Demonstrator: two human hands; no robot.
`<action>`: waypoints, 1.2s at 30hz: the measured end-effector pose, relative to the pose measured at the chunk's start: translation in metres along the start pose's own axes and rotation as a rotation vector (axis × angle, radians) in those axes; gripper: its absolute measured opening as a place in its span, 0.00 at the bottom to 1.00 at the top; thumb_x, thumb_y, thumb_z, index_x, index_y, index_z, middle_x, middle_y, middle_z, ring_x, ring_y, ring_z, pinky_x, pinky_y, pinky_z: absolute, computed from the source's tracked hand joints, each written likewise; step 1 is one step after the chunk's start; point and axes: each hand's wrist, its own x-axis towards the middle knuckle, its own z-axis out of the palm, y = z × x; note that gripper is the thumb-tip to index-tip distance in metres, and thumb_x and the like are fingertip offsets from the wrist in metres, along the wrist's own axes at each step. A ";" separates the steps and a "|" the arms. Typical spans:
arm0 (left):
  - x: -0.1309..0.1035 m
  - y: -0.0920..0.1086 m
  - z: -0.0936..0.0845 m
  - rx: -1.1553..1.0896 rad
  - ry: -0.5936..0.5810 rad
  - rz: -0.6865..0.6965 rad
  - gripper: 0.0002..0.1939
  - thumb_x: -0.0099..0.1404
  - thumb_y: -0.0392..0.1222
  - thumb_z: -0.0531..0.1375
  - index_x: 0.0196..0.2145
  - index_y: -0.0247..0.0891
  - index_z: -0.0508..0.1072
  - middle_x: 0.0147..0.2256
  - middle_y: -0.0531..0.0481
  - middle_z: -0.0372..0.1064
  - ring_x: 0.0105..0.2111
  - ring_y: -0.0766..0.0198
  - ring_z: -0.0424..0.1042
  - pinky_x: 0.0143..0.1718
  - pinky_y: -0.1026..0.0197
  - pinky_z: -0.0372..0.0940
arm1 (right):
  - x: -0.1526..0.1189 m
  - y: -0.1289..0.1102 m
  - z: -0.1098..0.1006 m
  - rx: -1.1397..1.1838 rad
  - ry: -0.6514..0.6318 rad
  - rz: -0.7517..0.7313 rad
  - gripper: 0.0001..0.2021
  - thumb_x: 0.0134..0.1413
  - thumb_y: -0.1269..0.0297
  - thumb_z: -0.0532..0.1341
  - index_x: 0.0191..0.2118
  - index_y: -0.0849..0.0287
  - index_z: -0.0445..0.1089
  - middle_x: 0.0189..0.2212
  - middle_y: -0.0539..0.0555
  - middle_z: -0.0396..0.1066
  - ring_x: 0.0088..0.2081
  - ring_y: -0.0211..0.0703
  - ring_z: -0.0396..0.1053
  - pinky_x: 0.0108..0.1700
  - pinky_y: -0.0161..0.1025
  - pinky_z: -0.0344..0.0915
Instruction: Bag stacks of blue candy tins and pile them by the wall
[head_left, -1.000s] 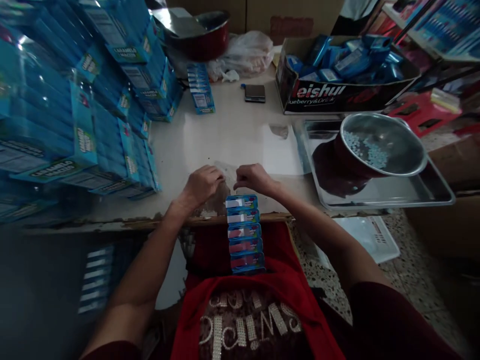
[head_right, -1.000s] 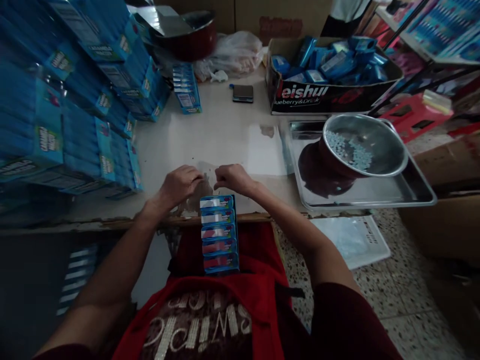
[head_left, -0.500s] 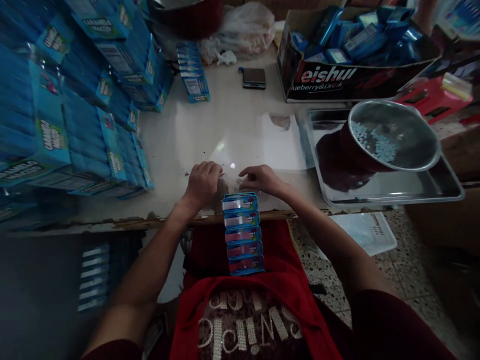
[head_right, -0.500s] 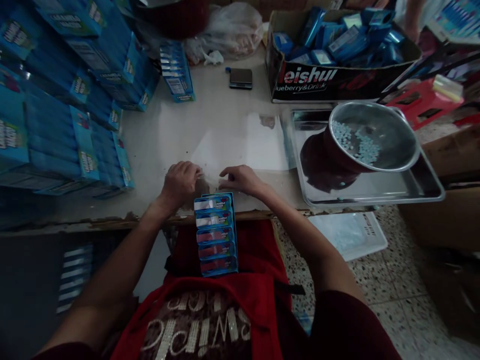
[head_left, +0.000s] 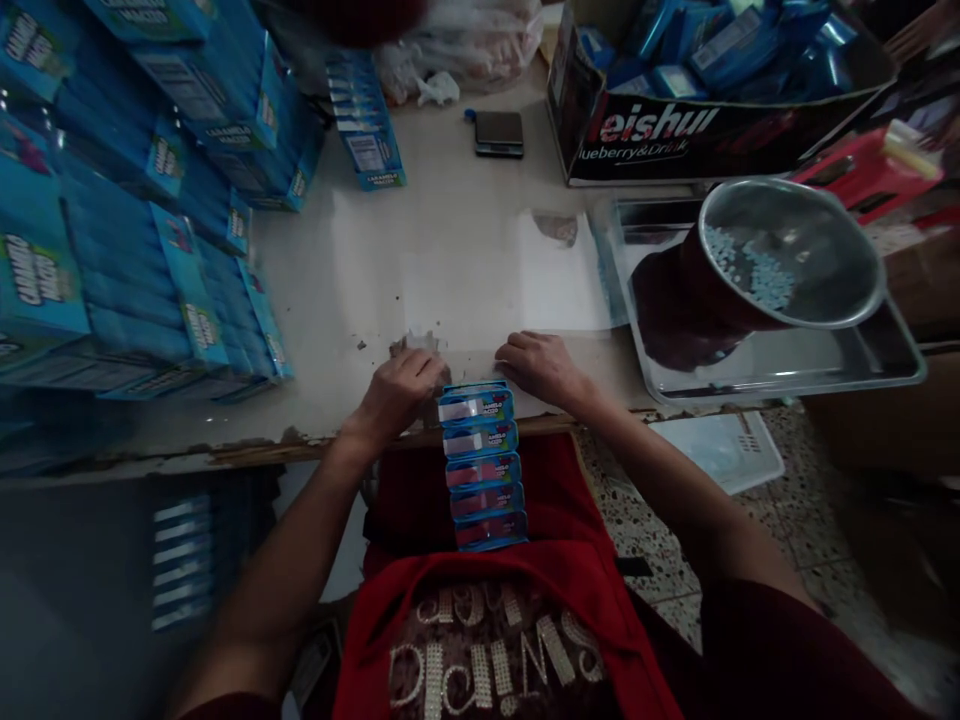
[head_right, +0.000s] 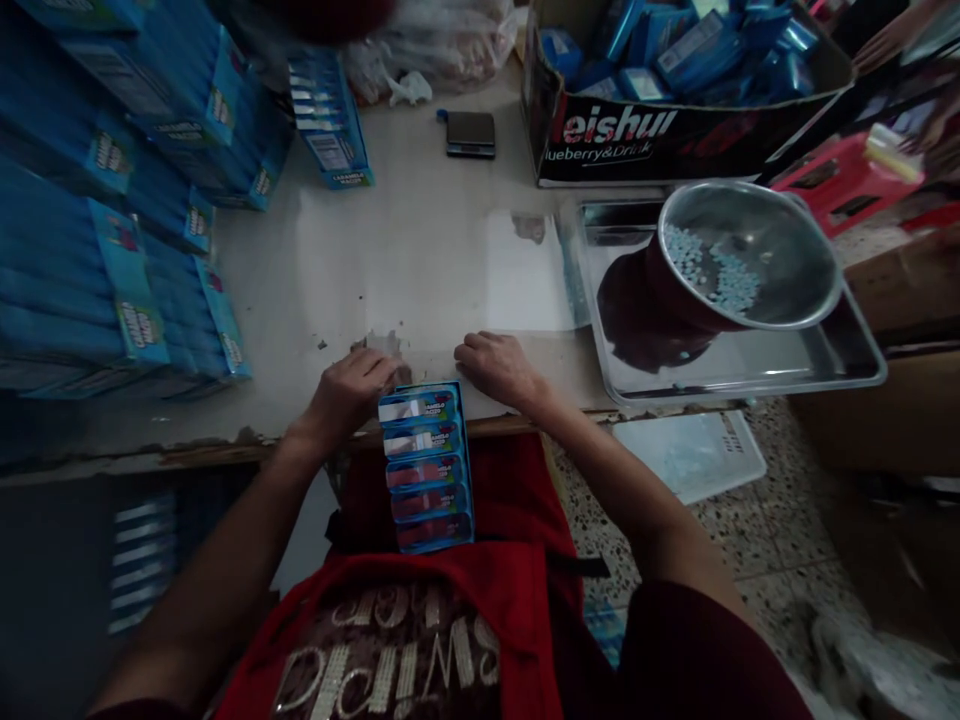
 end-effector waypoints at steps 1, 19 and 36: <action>-0.003 0.003 0.000 -0.007 0.016 -0.021 0.15 0.78 0.35 0.53 0.39 0.38 0.80 0.37 0.41 0.77 0.39 0.53 0.76 0.41 0.55 0.70 | -0.005 -0.004 0.000 -0.008 -0.013 0.029 0.09 0.74 0.64 0.62 0.42 0.58 0.79 0.40 0.58 0.81 0.39 0.45 0.71 0.36 0.42 0.52; -0.016 0.073 -0.079 -0.329 0.241 -0.466 0.08 0.74 0.43 0.62 0.38 0.43 0.81 0.37 0.49 0.83 0.39 0.53 0.82 0.41 0.53 0.74 | -0.049 -0.079 -0.082 0.557 0.254 0.464 0.08 0.64 0.67 0.65 0.38 0.54 0.84 0.31 0.52 0.83 0.33 0.45 0.77 0.37 0.41 0.66; -0.063 0.081 -0.014 -0.014 0.842 -0.087 0.17 0.62 0.30 0.73 0.46 0.43 0.79 0.35 0.50 0.81 0.33 0.62 0.81 0.41 0.61 0.74 | -0.079 -0.097 0.005 0.109 0.890 0.250 0.04 0.70 0.71 0.64 0.45 0.54 0.76 0.35 0.51 0.84 0.34 0.40 0.81 0.38 0.37 0.73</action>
